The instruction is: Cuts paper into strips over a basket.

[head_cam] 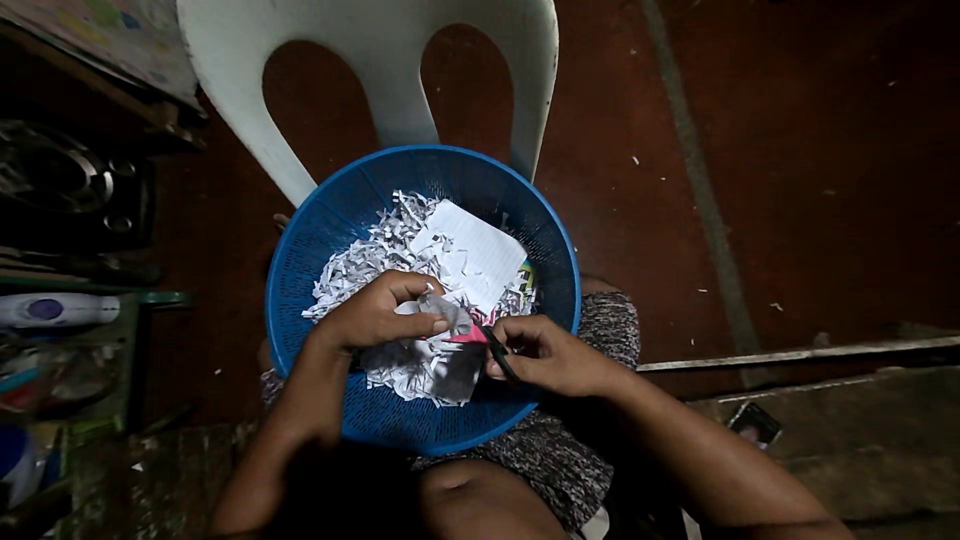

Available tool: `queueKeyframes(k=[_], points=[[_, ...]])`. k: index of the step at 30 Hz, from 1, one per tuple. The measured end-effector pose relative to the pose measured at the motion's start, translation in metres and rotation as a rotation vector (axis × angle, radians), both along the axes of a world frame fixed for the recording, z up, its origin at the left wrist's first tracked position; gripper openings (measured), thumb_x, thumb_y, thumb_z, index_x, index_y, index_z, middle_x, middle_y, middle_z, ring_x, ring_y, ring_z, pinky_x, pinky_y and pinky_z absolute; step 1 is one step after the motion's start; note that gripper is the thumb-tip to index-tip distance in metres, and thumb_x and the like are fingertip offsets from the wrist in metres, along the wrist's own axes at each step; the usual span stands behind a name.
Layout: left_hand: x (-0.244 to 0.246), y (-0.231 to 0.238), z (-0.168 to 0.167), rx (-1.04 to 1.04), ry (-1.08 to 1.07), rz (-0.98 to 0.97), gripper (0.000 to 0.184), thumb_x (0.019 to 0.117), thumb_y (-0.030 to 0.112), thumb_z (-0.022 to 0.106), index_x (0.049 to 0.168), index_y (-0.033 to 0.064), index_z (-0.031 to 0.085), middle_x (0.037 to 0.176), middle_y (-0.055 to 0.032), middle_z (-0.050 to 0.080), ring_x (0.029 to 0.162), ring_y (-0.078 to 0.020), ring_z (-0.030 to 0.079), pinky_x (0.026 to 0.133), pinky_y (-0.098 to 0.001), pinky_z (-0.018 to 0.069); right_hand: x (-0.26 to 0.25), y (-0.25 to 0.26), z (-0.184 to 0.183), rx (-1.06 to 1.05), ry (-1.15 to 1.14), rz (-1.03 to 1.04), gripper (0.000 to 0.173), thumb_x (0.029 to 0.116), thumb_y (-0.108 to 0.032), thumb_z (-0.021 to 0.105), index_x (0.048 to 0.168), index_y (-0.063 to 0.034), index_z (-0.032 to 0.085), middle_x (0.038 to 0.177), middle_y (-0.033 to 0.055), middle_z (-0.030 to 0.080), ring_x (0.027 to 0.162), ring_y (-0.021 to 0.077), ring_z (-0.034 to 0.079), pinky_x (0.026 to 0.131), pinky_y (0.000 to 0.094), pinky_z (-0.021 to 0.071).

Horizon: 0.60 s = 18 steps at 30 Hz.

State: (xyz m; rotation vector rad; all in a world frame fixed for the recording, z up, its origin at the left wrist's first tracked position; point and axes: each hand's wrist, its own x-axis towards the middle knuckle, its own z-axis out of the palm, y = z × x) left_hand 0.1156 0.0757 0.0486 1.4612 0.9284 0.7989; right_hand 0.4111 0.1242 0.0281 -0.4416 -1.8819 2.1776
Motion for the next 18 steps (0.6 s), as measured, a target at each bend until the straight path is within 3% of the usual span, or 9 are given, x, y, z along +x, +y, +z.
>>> queueKeyframes(k=[2,5,7,10,12,15,18], points=[[0.000,0.000,-0.001,-0.005,-0.011,-0.003,0.014,0.0925,0.023,0.072,0.091,0.0096,0.073,0.083,0.0025,0.071,0.074,-0.0054,0.066,0.068,-0.0235,0.0573,-0.001,0.000,0.000,0.011,-0.007,-0.017,0.027,0.1020,-0.031,0.065,0.097,-0.0042,0.065,0.078,0.0015,0.062,0.067,0.0079,0.058,0.060,0.0252,0.0500],[0.001,0.000,-0.001,-0.034,-0.067,0.032,0.013,0.0928,0.022,0.073,0.094,0.0093,0.072,0.082,0.0016,0.071,0.069,-0.0053,0.065,0.062,-0.0218,0.0562,-0.002,-0.001,-0.001,0.014,0.013,-0.097,0.026,0.1033,-0.027,0.063,0.095,-0.0021,0.066,0.077,0.0027,0.063,0.066,0.0092,0.060,0.061,0.0270,0.0525],[0.002,0.000,0.000,-0.042,-0.070,0.072,0.015,0.0927,0.024,0.074,0.098,0.0099,0.072,0.084,0.0011,0.071,0.072,-0.0065,0.066,0.065,-0.0229,0.0577,-0.003,-0.002,-0.002,0.008,0.037,-0.188,0.025,0.1047,-0.025,0.061,0.096,-0.0015,0.065,0.081,0.0036,0.065,0.071,0.0102,0.063,0.065,0.0280,0.0558],[0.006,0.000,0.000,-0.079,-0.081,0.141,0.020,0.0914,0.023,0.075,0.104,0.0084,0.070,0.086,-0.0021,0.072,0.072,-0.0090,0.068,0.064,-0.0241,0.0585,-0.004,-0.002,-0.002,-0.076,0.056,-0.272,0.027,0.1058,-0.027,0.058,0.107,-0.0013,0.063,0.091,0.0055,0.065,0.081,0.0139,0.065,0.073,0.0319,0.0578],[0.010,0.000,-0.001,-0.103,-0.085,0.171,0.025,0.0915,0.022,0.074,0.111,0.0090,0.067,0.089,-0.0040,0.072,0.070,-0.0102,0.067,0.061,-0.0240,0.0574,-0.004,-0.002,-0.001,-0.104,0.059,-0.264,0.036,0.1035,-0.032,0.062,0.121,-0.0013,0.056,0.108,0.0101,0.066,0.093,0.0189,0.068,0.081,0.0361,0.0602],[0.017,0.001,-0.003,-0.164,-0.127,0.174,0.033,0.0937,0.021,0.070,0.124,0.0102,0.063,0.093,-0.0077,0.071,0.070,-0.0140,0.067,0.061,-0.0272,0.0595,-0.007,-0.003,0.001,-0.114,0.077,-0.301,0.044,0.0993,-0.025,0.069,0.131,-0.0034,0.047,0.125,0.0145,0.064,0.102,0.0235,0.069,0.086,0.0383,0.0607],[0.025,-0.001,-0.004,-0.243,-0.179,0.162,0.041,0.0952,0.021,0.067,0.134,0.0134,0.057,0.093,-0.0082,0.072,0.072,-0.0157,0.070,0.066,-0.0297,0.0616,-0.009,-0.005,0.002,-0.146,0.072,-0.331,0.051,0.0958,-0.012,0.072,0.137,-0.0049,0.042,0.120,0.0168,0.066,0.099,0.0261,0.070,0.086,0.0402,0.0609]])
